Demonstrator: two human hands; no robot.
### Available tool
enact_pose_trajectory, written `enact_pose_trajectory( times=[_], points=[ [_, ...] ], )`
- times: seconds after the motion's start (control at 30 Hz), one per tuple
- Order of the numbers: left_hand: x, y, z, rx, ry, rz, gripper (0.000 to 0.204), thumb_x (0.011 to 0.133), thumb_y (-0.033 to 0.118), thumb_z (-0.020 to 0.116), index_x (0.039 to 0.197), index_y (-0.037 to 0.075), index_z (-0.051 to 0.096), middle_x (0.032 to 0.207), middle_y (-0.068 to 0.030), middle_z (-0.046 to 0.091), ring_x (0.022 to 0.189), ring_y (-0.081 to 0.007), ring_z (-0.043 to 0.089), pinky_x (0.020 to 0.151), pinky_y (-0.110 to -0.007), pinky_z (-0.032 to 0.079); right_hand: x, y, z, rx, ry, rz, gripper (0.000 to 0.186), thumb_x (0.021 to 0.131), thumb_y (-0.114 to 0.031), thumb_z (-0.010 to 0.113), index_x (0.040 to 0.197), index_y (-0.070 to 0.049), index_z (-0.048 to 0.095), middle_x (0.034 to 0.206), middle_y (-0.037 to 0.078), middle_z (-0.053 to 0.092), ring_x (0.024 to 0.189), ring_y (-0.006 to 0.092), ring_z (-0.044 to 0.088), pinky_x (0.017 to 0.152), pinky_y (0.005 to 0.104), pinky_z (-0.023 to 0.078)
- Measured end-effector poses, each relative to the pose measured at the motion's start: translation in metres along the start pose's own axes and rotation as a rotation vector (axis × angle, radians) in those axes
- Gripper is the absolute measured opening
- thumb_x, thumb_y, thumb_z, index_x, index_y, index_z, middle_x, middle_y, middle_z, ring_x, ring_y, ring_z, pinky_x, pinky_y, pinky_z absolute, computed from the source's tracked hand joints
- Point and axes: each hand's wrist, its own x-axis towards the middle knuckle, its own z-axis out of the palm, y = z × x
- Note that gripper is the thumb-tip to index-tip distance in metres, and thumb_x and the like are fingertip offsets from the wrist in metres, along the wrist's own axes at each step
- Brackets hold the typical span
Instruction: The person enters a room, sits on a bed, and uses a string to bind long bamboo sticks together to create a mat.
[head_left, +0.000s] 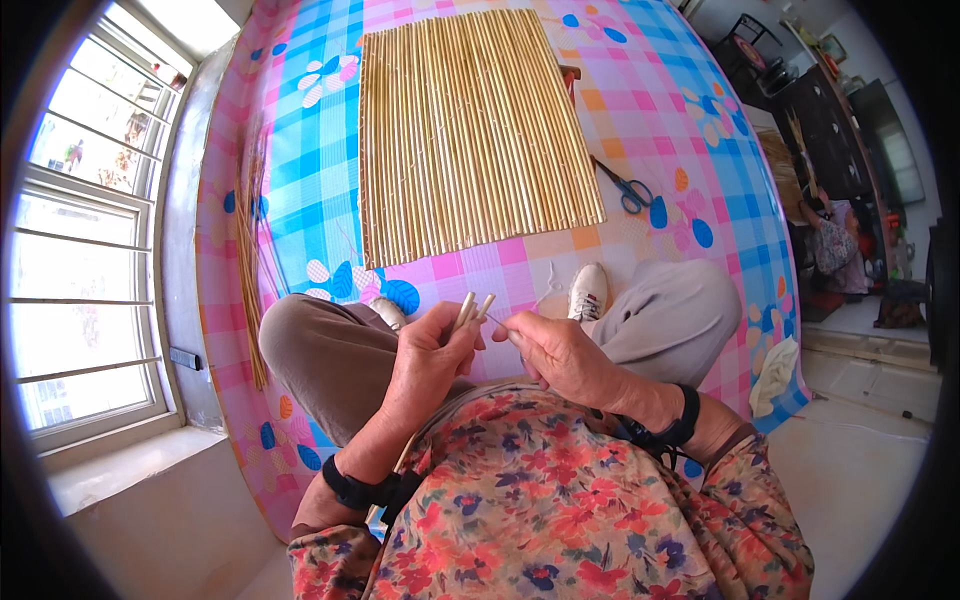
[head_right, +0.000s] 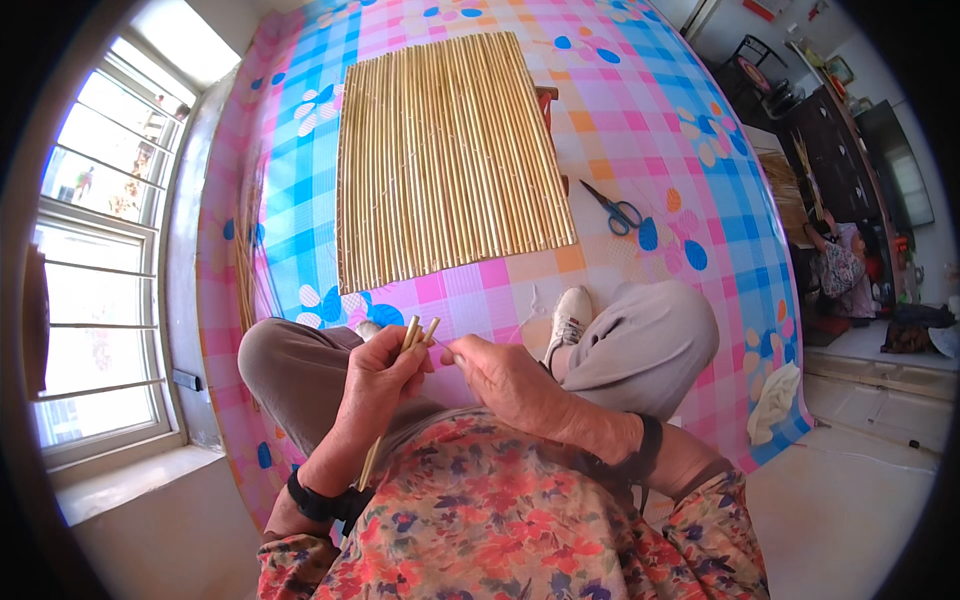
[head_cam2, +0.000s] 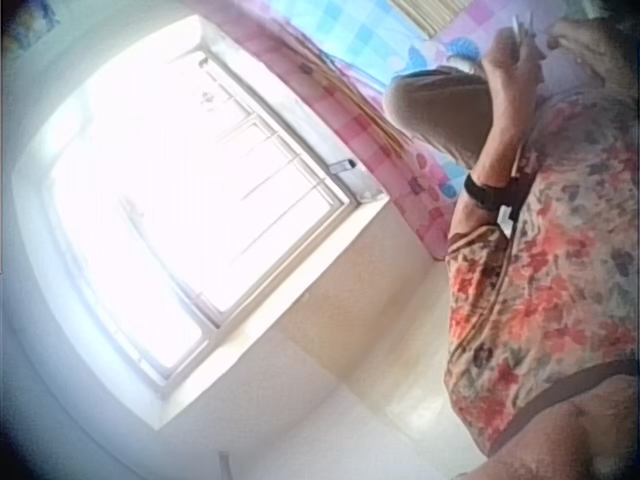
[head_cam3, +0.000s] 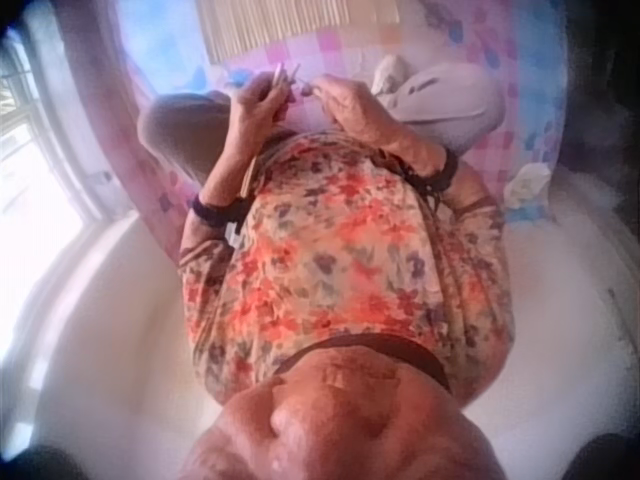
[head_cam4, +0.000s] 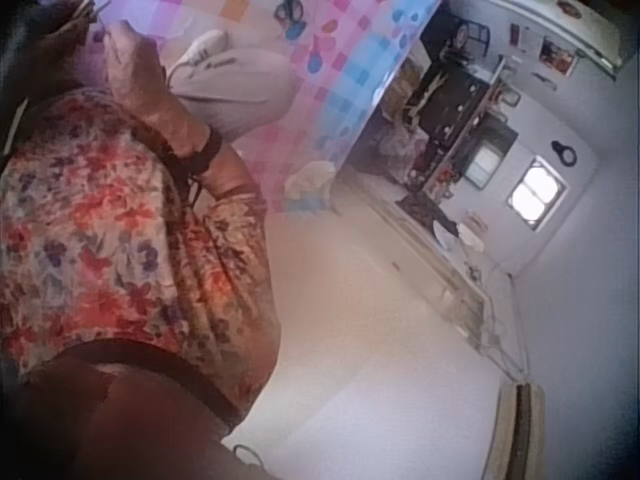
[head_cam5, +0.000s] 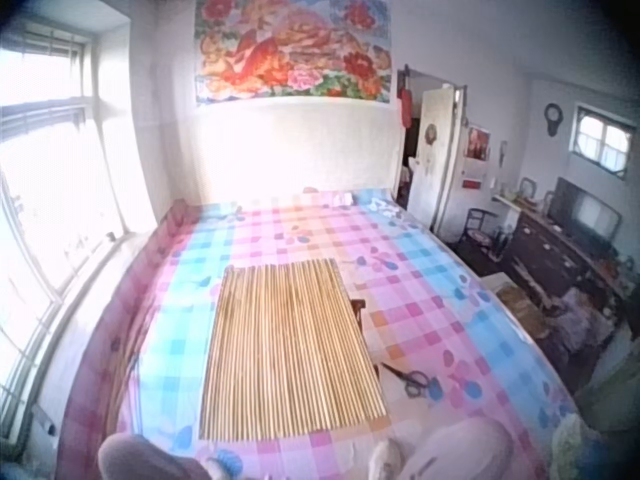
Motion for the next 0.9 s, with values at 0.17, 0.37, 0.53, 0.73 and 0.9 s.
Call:
enact_pose_trajectory(
  times=[0.17, 0.37, 0.53, 0.73, 0.9],
  points=[
    [-0.001, 0.004, 0.007, 0.007, -0.046, -0.033, 0.010, 0.088, 0.009, 0.051, 0.086, 0.001, 0.058, 0.065, 0.0027, 0.052, 0.051, -0.0016, 0.041, 0.044, -0.018, 0.033, 0.002, -0.001, 0.000, 0.009, 0.018, 0.004, 0.018, 0.088, -0.008, 0.044, 0.102, 0.002, 0.050, 0.076, 0.024, 0.055, 0.070, 0.0256, 0.060, 0.060, 0.0326, 0.044],
    [0.004, -0.004, 0.005, 0.044, -0.007, -0.003, 0.011, 0.088, 0.010, 0.051, 0.088, 0.002, 0.059, 0.064, 0.0039, 0.049, 0.053, -0.0014, 0.040, 0.045, -0.017, 0.033, 0.009, -0.004, 0.000, 0.012, 0.016, 0.042, 0.013, 0.088, -0.009, 0.044, 0.094, 0.002, 0.048, 0.072, 0.024, 0.054, 0.070, 0.0359, 0.058, 0.058, 0.0351, 0.043],
    [0.007, -0.009, 0.003, 0.137, 0.047, 0.106, 0.011, 0.087, 0.011, 0.051, 0.086, 0.002, 0.058, 0.061, 0.0056, 0.044, 0.052, -0.0007, 0.037, 0.044, -0.018, 0.030, 0.008, -0.004, 0.000, -0.083, 0.042, -0.022, 0.014, 0.088, -0.010, 0.044, 0.095, 0.002, 0.049, 0.073, 0.024, 0.055, 0.072, 0.0363, 0.059, 0.059, 0.0377, 0.044],
    [0.020, 0.036, -0.041, -0.032, 0.184, 0.091, 0.014, 0.089, 0.012, 0.047, 0.092, 0.002, 0.056, 0.062, 0.0026, 0.048, 0.044, -0.0022, 0.038, 0.037, -0.016, 0.027, -0.018, 0.014, -0.033, -0.053, -0.013, 0.040, 0.019, 0.092, -0.015, 0.041, 0.102, -0.003, 0.052, 0.060, 0.005, 0.051, 0.055, 0.0096, 0.052, 0.052, 0.0230, 0.043],
    [0.038, 0.018, -0.036, 0.036, 0.007, 0.000, 0.017, 0.089, 0.011, 0.047, 0.096, 0.000, 0.058, 0.063, 0.0017, 0.048, 0.044, -0.0033, 0.040, 0.037, -0.018, 0.031, -0.016, -0.019, -0.082, 0.105, 0.337, -0.056, 0.018, 0.091, -0.016, 0.046, 0.101, -0.005, 0.056, 0.067, 0.000, 0.054, 0.059, 0.0062, 0.053, 0.055, 0.0198, 0.044]
  ],
)
